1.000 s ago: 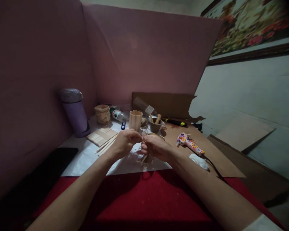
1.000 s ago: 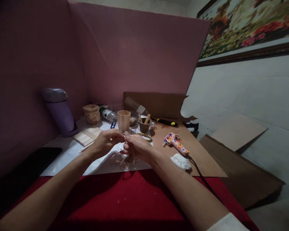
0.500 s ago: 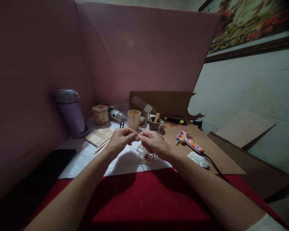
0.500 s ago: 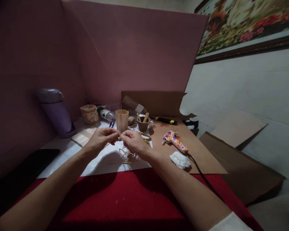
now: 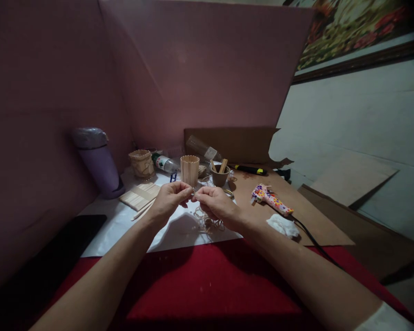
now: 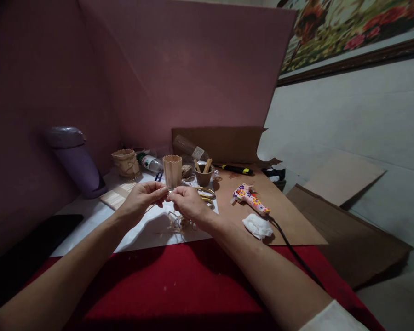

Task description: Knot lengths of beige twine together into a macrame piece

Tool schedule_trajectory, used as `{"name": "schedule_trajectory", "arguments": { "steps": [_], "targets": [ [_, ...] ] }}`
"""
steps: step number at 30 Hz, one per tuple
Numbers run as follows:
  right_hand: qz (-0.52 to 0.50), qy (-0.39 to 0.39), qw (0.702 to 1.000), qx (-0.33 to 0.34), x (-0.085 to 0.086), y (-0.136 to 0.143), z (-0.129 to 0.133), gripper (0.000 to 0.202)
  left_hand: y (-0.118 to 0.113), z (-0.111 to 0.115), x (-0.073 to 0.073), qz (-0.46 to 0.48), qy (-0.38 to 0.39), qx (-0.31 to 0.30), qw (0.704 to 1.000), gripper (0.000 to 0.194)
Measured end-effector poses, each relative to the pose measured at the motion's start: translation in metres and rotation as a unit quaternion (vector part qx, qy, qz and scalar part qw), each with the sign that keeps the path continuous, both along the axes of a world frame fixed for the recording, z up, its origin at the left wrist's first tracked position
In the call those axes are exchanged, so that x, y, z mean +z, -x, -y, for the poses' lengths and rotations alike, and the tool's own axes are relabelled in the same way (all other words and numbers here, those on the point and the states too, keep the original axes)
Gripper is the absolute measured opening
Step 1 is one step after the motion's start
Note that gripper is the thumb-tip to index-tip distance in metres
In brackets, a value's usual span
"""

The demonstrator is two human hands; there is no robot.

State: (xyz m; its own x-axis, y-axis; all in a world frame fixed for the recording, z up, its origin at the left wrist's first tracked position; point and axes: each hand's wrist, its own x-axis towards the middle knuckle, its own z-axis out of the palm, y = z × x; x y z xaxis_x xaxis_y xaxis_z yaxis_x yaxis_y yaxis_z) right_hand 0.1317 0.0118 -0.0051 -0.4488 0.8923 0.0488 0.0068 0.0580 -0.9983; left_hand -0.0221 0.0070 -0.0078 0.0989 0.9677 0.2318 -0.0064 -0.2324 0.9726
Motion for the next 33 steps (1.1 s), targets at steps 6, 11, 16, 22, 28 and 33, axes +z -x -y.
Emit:
{"name": "schedule_trajectory", "arguments": {
  "steps": [6, 11, 16, 22, 28, 33],
  "targets": [
    [-0.014, 0.018, 1.0, -0.008, -0.001, 0.003, 0.001, 0.01, -0.002, -0.001, -0.004, 0.006, 0.003, 0.017, 1.0, 0.022],
    [-0.052, 0.044, 0.998, -0.004, 0.001, 0.003, 0.003, 0.009, -0.001, -0.003, -0.006, 0.026, 0.008, 0.026, 0.999, 0.023],
    [-0.04, 0.034, 0.998, 0.015, 0.0, 0.003, 0.006, 0.012, -0.002, -0.002, -0.006, 0.0, -0.012, 0.021, 1.0, 0.022],
    [-0.002, -0.017, 1.0, -0.027, -0.008, 0.008, 0.003, 0.014, -0.006, -0.003, -0.007, -0.049, -0.027, 0.07, 0.996, 0.026],
    [0.034, -0.132, 0.99, -0.042, -0.023, 0.01, -0.009, 0.01, -0.003, -0.004, -0.011, -0.088, -0.049, 0.072, 0.992, 0.026],
    [0.02, -0.141, 0.989, -0.044, -0.026, 0.01, -0.01, 0.01, -0.007, -0.003, -0.01, -0.083, -0.048, 0.088, 0.992, 0.027]
  ]
}}
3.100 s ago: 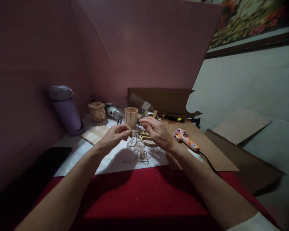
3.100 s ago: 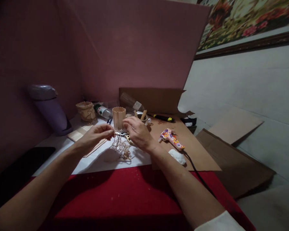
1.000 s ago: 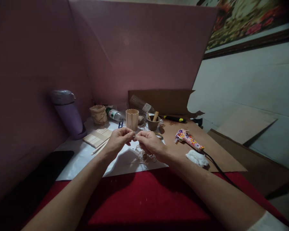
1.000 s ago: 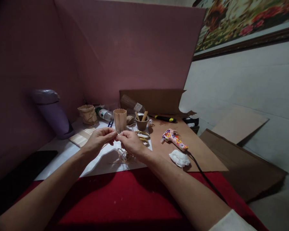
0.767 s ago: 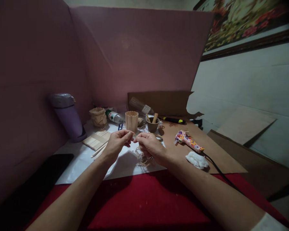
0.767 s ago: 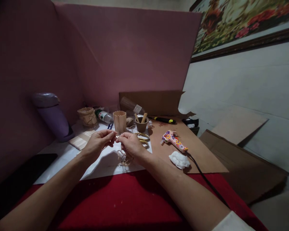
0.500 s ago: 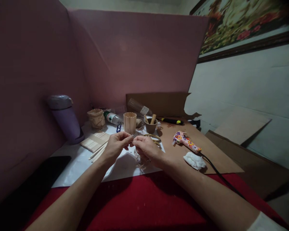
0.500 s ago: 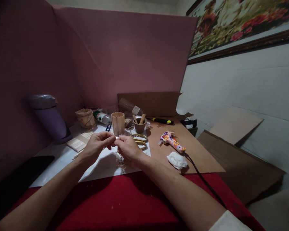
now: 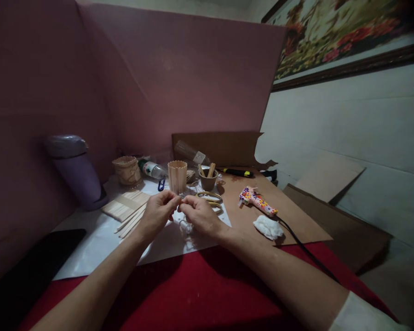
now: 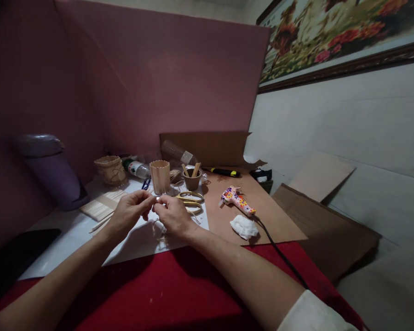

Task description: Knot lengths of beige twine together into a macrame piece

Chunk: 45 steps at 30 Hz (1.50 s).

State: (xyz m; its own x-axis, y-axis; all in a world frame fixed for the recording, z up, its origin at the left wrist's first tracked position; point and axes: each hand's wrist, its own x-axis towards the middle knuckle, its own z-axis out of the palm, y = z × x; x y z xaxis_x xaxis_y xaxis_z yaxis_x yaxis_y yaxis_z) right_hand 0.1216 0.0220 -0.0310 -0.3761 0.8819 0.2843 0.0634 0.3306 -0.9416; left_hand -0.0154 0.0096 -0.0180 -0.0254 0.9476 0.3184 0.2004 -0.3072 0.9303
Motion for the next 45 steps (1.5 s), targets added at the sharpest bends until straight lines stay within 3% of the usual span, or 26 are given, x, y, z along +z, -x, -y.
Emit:
{"name": "schedule_trajectory", "arguments": {
  "steps": [8, 12, 17, 21, 26, 31, 34, 36, 45],
  "targets": [
    [-0.081, 0.072, 0.994, -0.027, 0.007, 0.002, -0.001, 0.01, 0.006, -0.004, 0.001, 0.064, 0.026, 0.051, 0.996, 0.036],
    [-0.12, 0.073, 0.989, -0.053, 0.034, -0.017, -0.006, 0.01, 0.008, -0.01, -0.005, 0.015, 0.037, 0.052, 0.998, 0.034],
    [-0.173, 0.152, 0.973, 0.024, 0.076, -0.052, -0.011, 0.011, 0.006, -0.015, -0.013, -0.093, -0.018, 0.079, 0.992, 0.024],
    [-0.146, 0.186, 0.971, 0.045, 0.081, -0.065, -0.015, 0.011, 0.009, -0.018, -0.015, -0.129, -0.037, 0.115, 0.984, 0.02],
    [-0.124, 0.22, 0.96, 0.122, 0.085, -0.078, -0.017, 0.012, 0.013, -0.02, -0.001, -0.241, -0.05, 0.194, 0.95, 0.019],
    [-0.172, 0.175, 0.95, 0.191, 0.102, -0.091, -0.01, 0.009, 0.012, -0.023, 0.028, -0.413, -0.01, 0.117, 0.903, 0.024],
    [-0.162, 0.178, 0.951, 0.195, 0.095, -0.087, -0.009, 0.01, 0.014, -0.028, 0.036, -0.474, 0.0, 0.095, 0.875, 0.021],
    [-0.134, 0.206, 0.951, 0.19, 0.083, -0.08, -0.012, 0.011, 0.017, -0.033, 0.034, -0.487, 0.002, 0.101, 0.867, 0.02],
    [-0.081, 0.23, 0.967, 0.073, 0.04, -0.052, -0.034, 0.007, 0.014, -0.054, -0.002, -0.523, -0.056, 0.032, 0.85, 0.024]
  ]
}}
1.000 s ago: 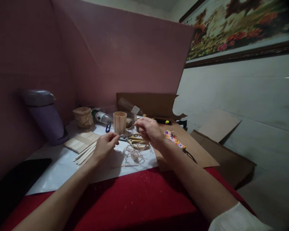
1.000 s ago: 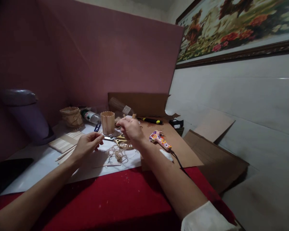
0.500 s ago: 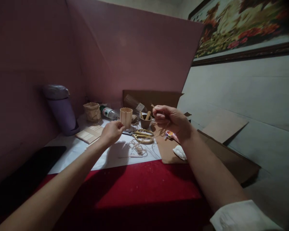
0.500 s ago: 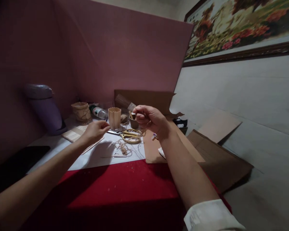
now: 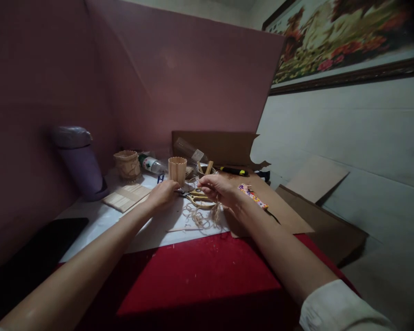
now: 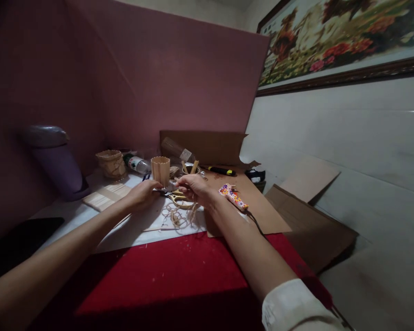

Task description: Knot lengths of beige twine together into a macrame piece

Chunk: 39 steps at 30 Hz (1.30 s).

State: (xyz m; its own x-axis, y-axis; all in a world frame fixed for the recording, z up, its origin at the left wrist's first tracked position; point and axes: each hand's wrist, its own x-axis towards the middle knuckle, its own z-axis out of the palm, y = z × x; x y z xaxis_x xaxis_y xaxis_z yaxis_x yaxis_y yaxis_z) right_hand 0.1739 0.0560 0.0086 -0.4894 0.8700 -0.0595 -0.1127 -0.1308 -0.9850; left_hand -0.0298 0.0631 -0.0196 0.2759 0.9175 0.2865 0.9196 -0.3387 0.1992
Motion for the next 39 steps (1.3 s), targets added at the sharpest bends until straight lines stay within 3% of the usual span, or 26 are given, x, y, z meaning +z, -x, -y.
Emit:
{"name": "schedule_trajectory", "arguments": {
  "steps": [7, 14, 16, 18, 20, 23, 26, 29, 31, 34, 39],
  "targets": [
    [-0.062, -0.065, 0.994, -0.06, -0.03, 0.013, 0.006, 0.012, -0.001, -0.01, -0.023, 0.006, -0.053, -0.035, 0.998, 0.023],
    [-0.045, -0.089, 0.989, -0.107, -0.035, 0.019, 0.015, 0.014, -0.005, -0.01, -0.031, 0.026, -0.091, -0.021, 0.995, 0.019],
    [-0.037, -0.089, 0.989, -0.115, -0.035, 0.021, 0.017, 0.013, -0.008, -0.007, -0.029, 0.075, -0.091, -0.022, 0.993, 0.019],
    [-0.034, -0.093, 0.988, -0.121, -0.036, 0.023, 0.019, 0.013, -0.014, -0.001, -0.025, 0.187, -0.07, -0.022, 0.98, 0.021],
    [-0.027, -0.103, 0.986, -0.127, -0.038, 0.025, 0.02, 0.014, -0.02, 0.007, -0.02, 0.355, 0.004, -0.011, 0.935, 0.023],
    [-0.005, -0.126, 0.984, -0.127, -0.041, 0.028, 0.021, 0.018, -0.03, 0.023, -0.014, 0.538, 0.133, -0.034, 0.831, 0.028],
    [0.02, -0.149, 0.98, -0.131, -0.044, 0.03, 0.023, 0.023, -0.037, 0.036, -0.011, 0.632, 0.218, -0.049, 0.742, 0.031],
    [0.039, -0.157, 0.978, -0.129, -0.044, 0.031, 0.025, 0.023, -0.041, 0.043, -0.007, 0.699, 0.253, -0.018, 0.669, 0.033],
    [0.051, -0.159, 0.978, -0.123, -0.044, 0.031, 0.027, 0.023, -0.041, 0.045, -0.004, 0.72, 0.258, 0.01, 0.644, 0.032],
    [0.057, -0.147, 0.981, -0.113, -0.044, 0.032, 0.029, 0.026, -0.041, 0.045, -0.002, 0.729, 0.252, 0.038, 0.635, 0.031],
    [0.036, -0.118, 0.987, -0.104, -0.04, 0.035, 0.033, 0.025, -0.042, 0.045, -0.005, 0.751, 0.245, 0.031, 0.613, 0.03]
  ]
}}
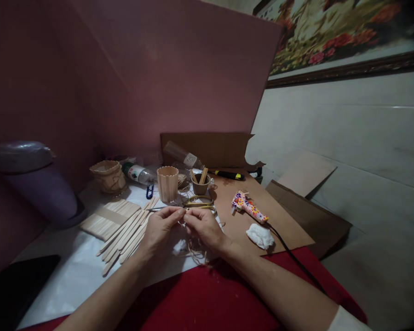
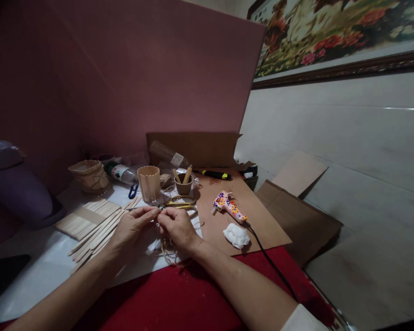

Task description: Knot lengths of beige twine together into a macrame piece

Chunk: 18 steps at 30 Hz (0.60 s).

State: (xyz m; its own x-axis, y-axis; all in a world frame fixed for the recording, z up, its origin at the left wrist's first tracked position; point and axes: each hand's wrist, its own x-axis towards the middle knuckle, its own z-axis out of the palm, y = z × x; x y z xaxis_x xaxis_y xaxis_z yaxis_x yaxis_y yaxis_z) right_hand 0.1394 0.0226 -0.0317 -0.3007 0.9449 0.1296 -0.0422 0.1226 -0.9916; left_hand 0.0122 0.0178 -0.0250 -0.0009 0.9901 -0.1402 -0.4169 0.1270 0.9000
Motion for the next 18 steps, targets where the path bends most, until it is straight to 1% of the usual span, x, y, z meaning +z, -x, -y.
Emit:
{"name": "schedule_trajectory", "arguments": {
  "steps": [4, 11, 18],
  "targets": [
    [-0.003, -0.005, 1.0, -0.004, 0.0025, 0.001, 0.0031, 0.024, -0.0015, 0.0012, -0.0014, 0.026, 0.018, -0.008, 0.999, 0.028],
    [-0.014, 0.001, 1.0, 0.0, -0.0053, 0.0041, 0.0009, 0.026, -0.0004, -0.0011, -0.0025, 0.057, 0.008, -0.019, 0.998, 0.025],
    [-0.021, -0.005, 1.0, -0.01, -0.0074, 0.007, 0.001, 0.025, 0.0015, -0.0016, -0.0029, 0.06, 0.014, -0.021, 0.998, 0.022]
  ]
}}
